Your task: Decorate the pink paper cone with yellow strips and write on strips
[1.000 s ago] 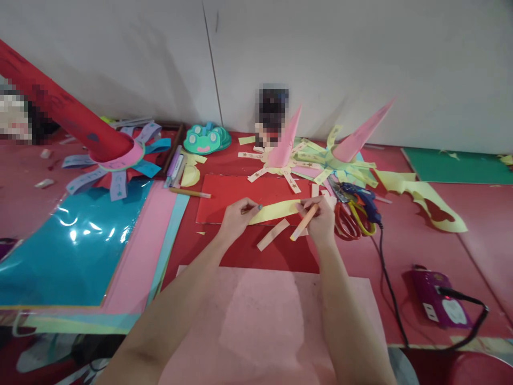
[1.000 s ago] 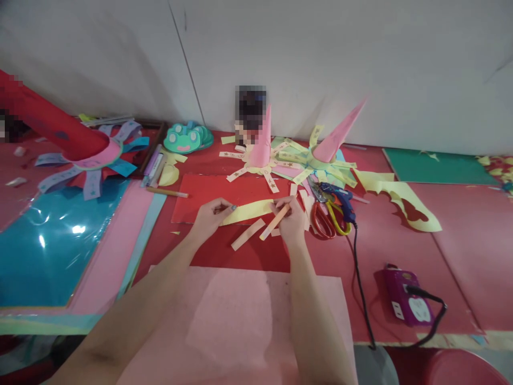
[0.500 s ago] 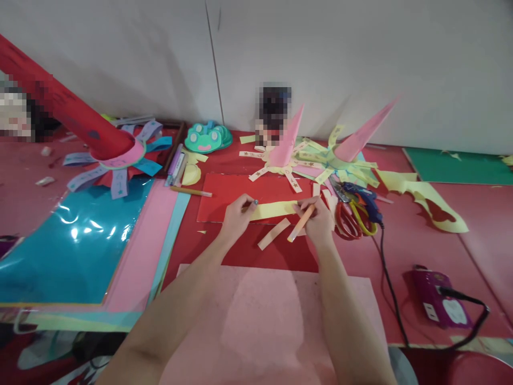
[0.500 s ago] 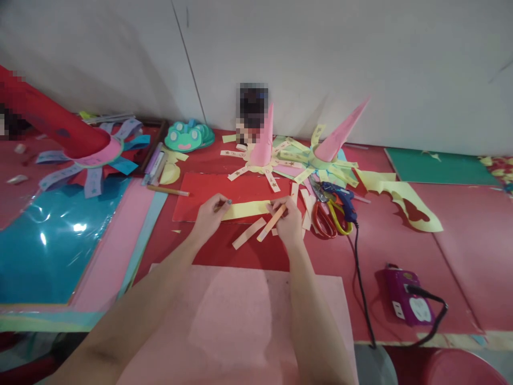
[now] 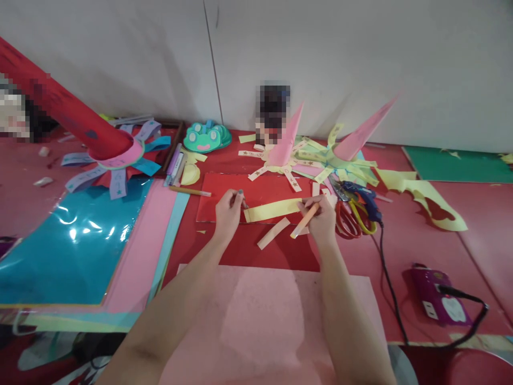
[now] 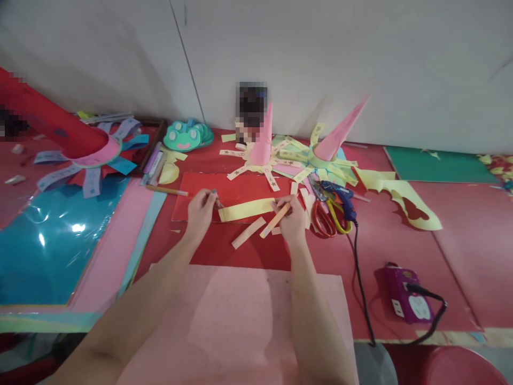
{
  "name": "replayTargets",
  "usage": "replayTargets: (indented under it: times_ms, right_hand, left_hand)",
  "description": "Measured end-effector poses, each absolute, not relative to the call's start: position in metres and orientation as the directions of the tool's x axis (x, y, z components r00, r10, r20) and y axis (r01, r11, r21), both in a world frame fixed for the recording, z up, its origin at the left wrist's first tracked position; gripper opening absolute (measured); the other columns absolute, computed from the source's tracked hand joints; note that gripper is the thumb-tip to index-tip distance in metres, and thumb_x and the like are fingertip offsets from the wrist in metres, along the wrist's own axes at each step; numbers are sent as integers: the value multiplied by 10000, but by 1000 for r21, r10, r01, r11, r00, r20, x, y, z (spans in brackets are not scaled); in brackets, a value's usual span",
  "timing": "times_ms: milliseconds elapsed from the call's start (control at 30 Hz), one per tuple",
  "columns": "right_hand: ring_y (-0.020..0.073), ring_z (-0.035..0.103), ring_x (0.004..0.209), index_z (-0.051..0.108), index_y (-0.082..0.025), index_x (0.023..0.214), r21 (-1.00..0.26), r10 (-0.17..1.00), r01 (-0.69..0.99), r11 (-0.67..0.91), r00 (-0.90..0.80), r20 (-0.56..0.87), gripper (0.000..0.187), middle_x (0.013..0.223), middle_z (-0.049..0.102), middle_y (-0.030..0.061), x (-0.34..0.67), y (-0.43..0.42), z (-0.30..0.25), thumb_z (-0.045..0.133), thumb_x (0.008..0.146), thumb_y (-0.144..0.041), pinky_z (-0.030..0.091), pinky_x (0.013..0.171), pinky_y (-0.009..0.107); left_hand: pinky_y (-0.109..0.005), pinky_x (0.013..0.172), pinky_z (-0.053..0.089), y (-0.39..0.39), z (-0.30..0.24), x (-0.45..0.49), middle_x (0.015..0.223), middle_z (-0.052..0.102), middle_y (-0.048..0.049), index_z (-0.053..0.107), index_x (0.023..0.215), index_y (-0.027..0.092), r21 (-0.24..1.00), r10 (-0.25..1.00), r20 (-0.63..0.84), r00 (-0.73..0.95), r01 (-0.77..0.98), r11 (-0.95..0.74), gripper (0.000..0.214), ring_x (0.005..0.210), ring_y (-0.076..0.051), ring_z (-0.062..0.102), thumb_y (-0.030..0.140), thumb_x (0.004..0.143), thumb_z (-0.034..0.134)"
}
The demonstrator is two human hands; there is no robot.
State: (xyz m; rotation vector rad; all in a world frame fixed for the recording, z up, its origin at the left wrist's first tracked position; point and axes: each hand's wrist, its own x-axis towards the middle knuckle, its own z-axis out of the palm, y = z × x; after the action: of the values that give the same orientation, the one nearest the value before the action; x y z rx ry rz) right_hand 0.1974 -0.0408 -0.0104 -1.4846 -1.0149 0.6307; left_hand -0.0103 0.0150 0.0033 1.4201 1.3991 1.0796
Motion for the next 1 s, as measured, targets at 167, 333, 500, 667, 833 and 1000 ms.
replayTargets:
  times_ms: [167, 333, 500, 667, 833, 1000]
  right_hand:
    - [116, 547, 647, 503, -196, 669, -944, 798, 324, 52, 555, 235, 195, 679, 560, -23, 202, -40, -8, 669, 655, -298, 465, 632, 287]
    - [113, 541, 653, 513, -191, 673, -934, 783, 356, -6, 583, 217, 159, 670, 542, -25, 203, -40, -8, 647, 669, -275, 450, 638, 275]
    - [116, 543, 675, 522, -190, 709, -899, 807, 433, -63, 552, 209, 128, 700, 560, -20, 205, -42, -12, 613, 699, -281, 435, 659, 267]
    - [124, 534, 676, 523, -188, 707, -869, 808, 483, -110, 553, 205, 146, 717, 578, -8, 205, -41, -13, 591, 705, -318, 423, 657, 267]
    - [132, 543, 667, 540, -193, 774, -859, 805, 487, -159, 568, 173, 195, 785, 610, 13, 204, -38, -19, 596, 689, -359, 421, 627, 262]
    - [128, 526, 605, 541, -199, 780, -823, 803, 534, -192, 568, 181, 172, 762, 611, 12, 202, -38, -21, 575, 695, -345, 413, 586, 257]
  left_hand:
    - [-254, 684, 447, 15, 3, -12, 690, 578, -2, 503, 746, 198, 934, 992, 102, -80, 349, -68, 166, 668, -129, 570, 307, 852, 438]
    - [-329, 917, 419, 13, 0, -11, 1079, 568, -76, 530, 1018, 187, 691, 907, 401, 130, 607, -393, 225, 1049, -178, 526, 129, 809, 468]
    - [-373, 1034, 348, -7, -5, 6, 1219, 555, -71, 539, 1094, 159, 385, 698, 336, 633, 584, -715, 279, 1150, -176, 494, 131, 876, 367]
    - [-390, 1087, 280, -24, -8, 19, 1440, 311, -132, 374, 1312, 65, 244, 672, 63, 738, 641, -728, 528, 1332, -238, 272, 400, 905, 344]
    - [-400, 1124, 181, -25, -6, 16, 1493, 157, -104, 249, 1391, 83, 191, 646, -70, 760, 646, -739, 648, 1375, -235, 127, 480, 887, 338]
    - [-447, 1117, 150, -27, -3, 16, 1496, 148, -105, 246, 1398, 131, 189, 651, -55, 757, 648, -738, 619, 1378, -242, 100, 491, 897, 291]
